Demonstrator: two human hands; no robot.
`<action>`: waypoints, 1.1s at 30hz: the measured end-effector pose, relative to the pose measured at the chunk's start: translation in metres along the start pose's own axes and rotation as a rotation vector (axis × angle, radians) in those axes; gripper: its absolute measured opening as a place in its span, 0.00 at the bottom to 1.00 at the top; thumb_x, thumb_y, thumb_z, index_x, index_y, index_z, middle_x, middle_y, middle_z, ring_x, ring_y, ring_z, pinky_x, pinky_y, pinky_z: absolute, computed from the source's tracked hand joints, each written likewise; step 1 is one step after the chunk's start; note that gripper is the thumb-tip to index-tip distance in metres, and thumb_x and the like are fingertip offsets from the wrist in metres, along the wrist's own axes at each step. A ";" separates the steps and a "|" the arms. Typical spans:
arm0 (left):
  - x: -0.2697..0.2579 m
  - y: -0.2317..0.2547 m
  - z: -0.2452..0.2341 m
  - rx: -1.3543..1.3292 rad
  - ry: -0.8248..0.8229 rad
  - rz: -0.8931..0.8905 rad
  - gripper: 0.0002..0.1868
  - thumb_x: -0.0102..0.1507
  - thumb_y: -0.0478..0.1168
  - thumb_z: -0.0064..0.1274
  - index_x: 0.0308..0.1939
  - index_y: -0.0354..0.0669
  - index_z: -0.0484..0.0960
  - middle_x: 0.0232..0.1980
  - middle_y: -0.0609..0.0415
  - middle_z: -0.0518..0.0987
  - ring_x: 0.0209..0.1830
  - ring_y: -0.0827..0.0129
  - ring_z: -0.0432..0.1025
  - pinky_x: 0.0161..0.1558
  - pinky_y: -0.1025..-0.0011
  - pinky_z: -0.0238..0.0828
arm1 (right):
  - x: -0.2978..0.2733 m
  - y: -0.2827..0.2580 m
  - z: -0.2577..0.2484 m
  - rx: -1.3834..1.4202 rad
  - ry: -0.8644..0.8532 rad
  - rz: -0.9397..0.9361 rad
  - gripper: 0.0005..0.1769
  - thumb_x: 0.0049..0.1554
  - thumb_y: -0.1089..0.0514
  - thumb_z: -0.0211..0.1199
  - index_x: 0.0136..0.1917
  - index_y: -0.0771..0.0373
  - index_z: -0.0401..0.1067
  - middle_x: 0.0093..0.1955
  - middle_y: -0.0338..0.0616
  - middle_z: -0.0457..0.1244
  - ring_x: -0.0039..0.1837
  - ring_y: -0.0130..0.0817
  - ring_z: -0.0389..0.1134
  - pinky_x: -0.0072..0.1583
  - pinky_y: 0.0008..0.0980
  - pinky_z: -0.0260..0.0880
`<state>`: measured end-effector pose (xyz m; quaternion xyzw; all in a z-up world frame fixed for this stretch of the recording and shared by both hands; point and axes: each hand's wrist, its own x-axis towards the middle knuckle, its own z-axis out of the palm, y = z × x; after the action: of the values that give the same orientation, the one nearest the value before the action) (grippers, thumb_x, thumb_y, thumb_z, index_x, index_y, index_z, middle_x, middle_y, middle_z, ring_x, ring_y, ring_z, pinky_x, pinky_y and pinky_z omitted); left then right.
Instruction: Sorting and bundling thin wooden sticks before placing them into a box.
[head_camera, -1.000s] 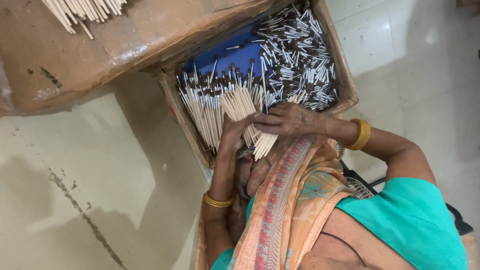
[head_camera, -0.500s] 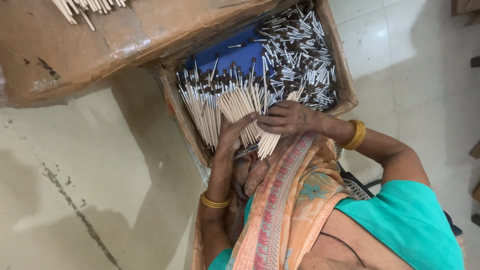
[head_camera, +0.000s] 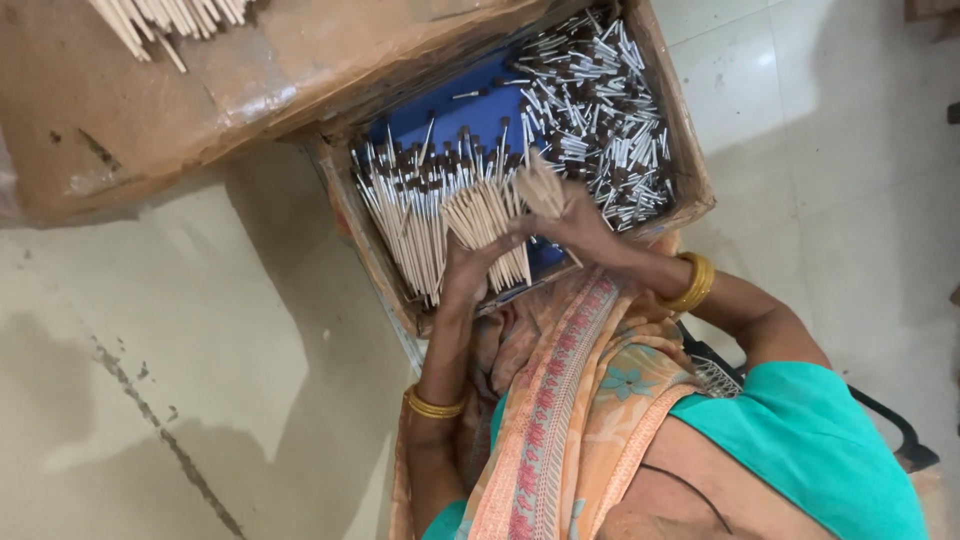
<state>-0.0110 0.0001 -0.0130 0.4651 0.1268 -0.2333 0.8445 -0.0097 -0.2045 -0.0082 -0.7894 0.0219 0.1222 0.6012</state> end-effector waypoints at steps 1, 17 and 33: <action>0.003 -0.003 -0.001 0.045 -0.001 -0.033 0.40 0.54 0.31 0.69 0.65 0.25 0.65 0.57 0.32 0.77 0.57 0.50 0.78 0.59 0.55 0.79 | 0.004 -0.014 0.002 0.114 -0.036 0.034 0.16 0.56 0.53 0.73 0.46 0.65 0.70 0.38 0.44 0.65 0.35 0.27 0.66 0.33 0.21 0.68; -0.007 -0.005 -0.011 -0.006 -0.074 -0.139 0.25 0.61 0.32 0.62 0.59 0.24 0.71 0.51 0.33 0.83 0.51 0.53 0.82 0.51 0.57 0.84 | 0.003 -0.024 -0.038 0.294 -0.084 0.099 0.19 0.63 0.55 0.59 0.64 0.62 0.61 0.47 0.41 0.68 0.43 0.27 0.73 0.44 0.27 0.82; -0.005 0.009 -0.005 0.054 0.095 -0.201 0.29 0.60 0.31 0.62 0.62 0.23 0.68 0.52 0.33 0.83 0.55 0.52 0.81 0.63 0.59 0.79 | -0.005 -0.001 -0.012 -0.810 -0.187 -1.063 0.21 0.53 0.63 0.66 0.60 0.55 0.71 0.50 0.42 0.70 0.44 0.32 0.71 0.41 0.30 0.75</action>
<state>-0.0109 0.0098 -0.0068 0.4831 0.2064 -0.2981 0.7970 -0.0120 -0.2166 -0.0035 -0.8420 -0.4692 -0.1237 0.2356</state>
